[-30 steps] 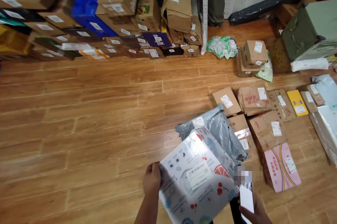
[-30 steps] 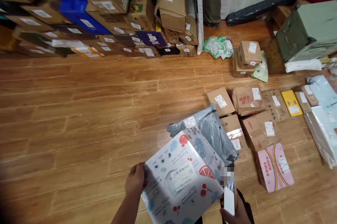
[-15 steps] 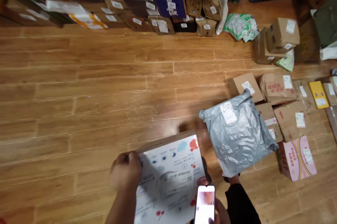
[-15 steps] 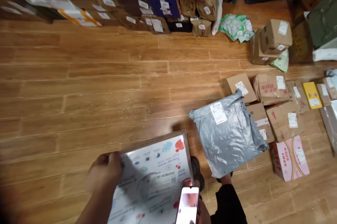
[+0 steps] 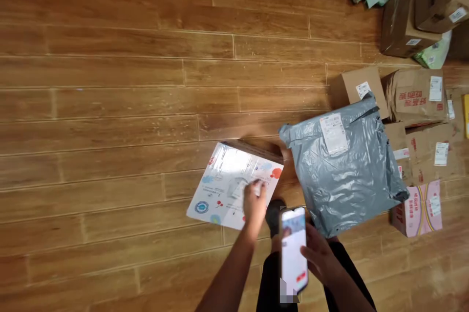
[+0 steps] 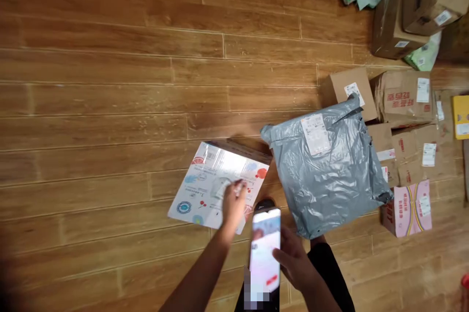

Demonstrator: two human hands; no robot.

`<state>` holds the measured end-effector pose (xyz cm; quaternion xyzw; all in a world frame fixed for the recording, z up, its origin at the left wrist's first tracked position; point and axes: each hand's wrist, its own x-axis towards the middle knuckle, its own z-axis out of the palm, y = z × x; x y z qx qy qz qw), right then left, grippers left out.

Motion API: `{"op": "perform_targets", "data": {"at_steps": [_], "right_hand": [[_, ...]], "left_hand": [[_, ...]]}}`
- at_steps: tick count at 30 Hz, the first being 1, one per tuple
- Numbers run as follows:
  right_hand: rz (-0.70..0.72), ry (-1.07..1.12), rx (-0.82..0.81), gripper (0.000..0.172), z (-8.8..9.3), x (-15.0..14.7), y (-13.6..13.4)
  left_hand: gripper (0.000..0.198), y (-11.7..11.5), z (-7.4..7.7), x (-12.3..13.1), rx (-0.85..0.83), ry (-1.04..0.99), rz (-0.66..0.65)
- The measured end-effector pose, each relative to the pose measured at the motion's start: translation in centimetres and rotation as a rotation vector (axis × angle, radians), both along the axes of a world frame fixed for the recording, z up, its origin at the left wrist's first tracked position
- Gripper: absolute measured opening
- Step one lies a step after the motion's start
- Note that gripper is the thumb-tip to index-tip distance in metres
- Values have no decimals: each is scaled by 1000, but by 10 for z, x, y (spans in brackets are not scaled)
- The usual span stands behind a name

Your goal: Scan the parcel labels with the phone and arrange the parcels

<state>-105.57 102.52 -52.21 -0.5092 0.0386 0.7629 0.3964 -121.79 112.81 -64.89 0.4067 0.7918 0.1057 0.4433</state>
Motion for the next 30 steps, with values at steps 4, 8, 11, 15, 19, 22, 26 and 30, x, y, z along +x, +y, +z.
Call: {"op": "perform_targets", "data": {"at_steps": [4, 8, 11, 15, 19, 22, 26, 30], "right_hand": [[-188, -254, -232, 50, 16, 90, -56], [-357, -436, -350, 45, 37, 160, -69], [-439, -469, -404, 46, 50, 181, -82], [-482, -401, -458, 42, 56, 168, -106], [-432, -305, -457, 39, 62, 134, -119], [-382, -262, -461, 42, 73, 111, -123], [-382, -181, -482, 47, 90, 88, -127], [-399, -165, -419, 45, 89, 58, -129]], "left_hand": [[33, -39, 26, 102, -135, -343, -121], [52, -49, 39, 154, -163, -384, -108], [40, -49, 46, 151, -165, -319, -111], [13, -49, 57, 136, -141, -311, -187], [13, -38, 70, 114, -44, -346, -181], [23, -23, 81, 71, 24, -326, -99], [28, -11, 107, -25, 23, -211, -3], [27, -10, 142, -132, -15, 9, 48]]}}
